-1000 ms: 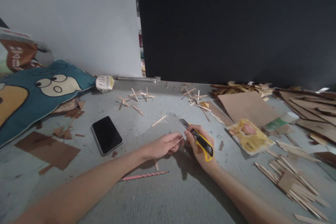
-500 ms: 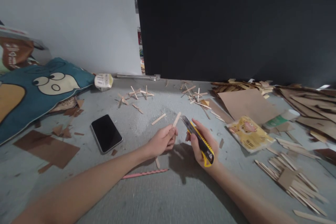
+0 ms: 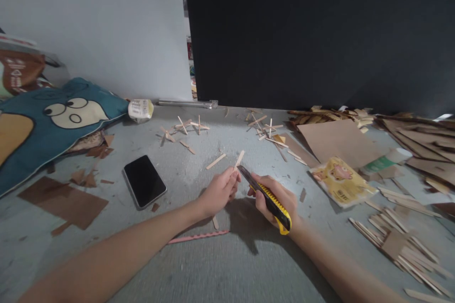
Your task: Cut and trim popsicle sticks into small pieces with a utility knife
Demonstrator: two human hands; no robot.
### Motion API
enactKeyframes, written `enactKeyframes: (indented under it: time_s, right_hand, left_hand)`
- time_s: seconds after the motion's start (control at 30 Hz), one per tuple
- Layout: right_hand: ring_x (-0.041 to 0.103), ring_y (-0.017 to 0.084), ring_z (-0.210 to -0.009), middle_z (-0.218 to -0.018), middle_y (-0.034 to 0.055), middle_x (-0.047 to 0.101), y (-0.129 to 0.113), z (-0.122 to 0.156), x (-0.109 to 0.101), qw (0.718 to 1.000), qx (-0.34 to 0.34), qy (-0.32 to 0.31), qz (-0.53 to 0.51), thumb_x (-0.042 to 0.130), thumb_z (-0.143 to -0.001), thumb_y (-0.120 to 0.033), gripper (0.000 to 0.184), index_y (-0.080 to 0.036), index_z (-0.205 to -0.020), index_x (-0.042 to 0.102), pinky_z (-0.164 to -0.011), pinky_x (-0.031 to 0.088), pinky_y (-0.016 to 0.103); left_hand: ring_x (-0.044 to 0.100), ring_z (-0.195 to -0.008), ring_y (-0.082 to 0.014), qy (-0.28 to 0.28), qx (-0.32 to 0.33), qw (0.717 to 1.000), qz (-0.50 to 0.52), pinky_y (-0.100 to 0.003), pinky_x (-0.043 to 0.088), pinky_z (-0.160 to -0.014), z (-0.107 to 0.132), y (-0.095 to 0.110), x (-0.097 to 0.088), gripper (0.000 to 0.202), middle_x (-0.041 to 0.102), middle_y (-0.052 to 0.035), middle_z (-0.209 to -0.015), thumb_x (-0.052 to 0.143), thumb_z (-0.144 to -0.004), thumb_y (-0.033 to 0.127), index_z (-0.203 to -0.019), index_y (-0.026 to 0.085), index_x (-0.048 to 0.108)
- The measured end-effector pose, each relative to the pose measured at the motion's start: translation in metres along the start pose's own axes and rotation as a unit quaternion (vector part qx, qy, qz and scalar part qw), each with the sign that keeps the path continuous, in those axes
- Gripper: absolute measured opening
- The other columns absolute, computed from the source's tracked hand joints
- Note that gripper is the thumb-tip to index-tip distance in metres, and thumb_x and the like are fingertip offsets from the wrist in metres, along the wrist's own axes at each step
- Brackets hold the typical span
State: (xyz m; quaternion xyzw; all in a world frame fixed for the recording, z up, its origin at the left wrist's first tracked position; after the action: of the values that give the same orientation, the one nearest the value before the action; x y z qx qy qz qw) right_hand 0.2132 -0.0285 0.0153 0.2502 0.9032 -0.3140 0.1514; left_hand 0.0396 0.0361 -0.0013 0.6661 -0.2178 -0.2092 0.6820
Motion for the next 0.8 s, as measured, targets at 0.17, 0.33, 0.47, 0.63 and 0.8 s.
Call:
enactKeyframes:
  time_s: [0.17,0.33,0.47,0.63,0.8]
  right_hand:
    - [0.076,0.016,-0.068,-0.086,0.0038,0.076,0.0,-0.0007,-0.0006,1.0,-0.001,-0.002,0.002,0.055,-0.101,-0.014,0.034,-0.021,-0.134,0.063,-0.067,0.065,0.027]
    - [0.075,0.016,-0.071,-0.089,0.0041,0.075,-0.0024,-0.0018,0.0003,1.0,-0.008,-0.012,0.011,0.055,-0.101,-0.014,0.037,-0.023,-0.136,0.061,-0.069,0.065,0.028]
    - [0.076,0.016,-0.073,-0.093,0.0038,0.075,-0.0033,-0.0008,0.004,1.0,0.004,-0.014,0.011,0.054,-0.099,-0.011,0.039,-0.025,-0.135,0.061,-0.072,0.064,0.028]
    - [0.073,0.015,-0.067,-0.086,0.0014,0.073,-0.0047,-0.0009,0.007,0.999,0.029,-0.013,0.007,0.055,-0.1,-0.014,0.034,-0.025,-0.131,0.062,-0.066,0.062,0.026]
    - [0.074,0.015,-0.065,-0.082,0.0013,0.075,-0.0028,0.0006,0.0068,0.999,0.053,-0.011,0.005,0.055,-0.101,-0.018,0.027,-0.023,-0.126,0.062,-0.065,0.061,0.026]
  left_hand:
    - [0.035,-0.053,-0.0107,0.002,0.004,1.0,-0.015,-0.022,0.03,-0.05,0.0001,-0.0016,-0.0005,0.05,0.037,0.0091,-0.063,0.043,-0.103,0.072,-0.091,0.023,0.048]
    - [0.033,-0.053,-0.0105,0.006,0.004,1.0,-0.012,-0.022,0.03,-0.05,-0.0014,-0.0013,0.0011,0.051,0.036,0.0095,-0.063,0.044,-0.102,0.073,-0.089,0.023,0.046]
    - [0.034,-0.053,-0.0106,0.02,0.011,0.999,-0.037,-0.022,0.032,-0.051,-0.0018,-0.0004,0.0005,0.052,0.036,0.0094,-0.063,0.043,-0.101,0.074,-0.087,0.024,0.045]
    - [0.033,-0.053,-0.0107,0.041,0.008,0.998,-0.044,-0.023,0.033,-0.05,-0.0015,0.0016,0.0,0.053,0.037,0.009,-0.063,0.043,-0.101,0.075,-0.086,0.024,0.044]
    - [0.032,-0.053,-0.0108,0.035,0.003,0.999,-0.04,-0.023,0.031,-0.05,-0.0011,0.0042,0.0015,0.051,0.036,0.0091,-0.063,0.042,-0.102,0.072,-0.086,0.024,0.043]
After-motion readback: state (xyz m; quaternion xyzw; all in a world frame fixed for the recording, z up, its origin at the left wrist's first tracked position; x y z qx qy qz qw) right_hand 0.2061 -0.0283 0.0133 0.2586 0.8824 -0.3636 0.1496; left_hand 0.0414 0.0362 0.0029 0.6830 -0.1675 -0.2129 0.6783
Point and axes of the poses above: each hand's wrist, its own z-axis away from the middle knuckle, its own x-axis out of the palm, y = z × x, the point moved 2 cm from there along -z, towards the middle knuckle
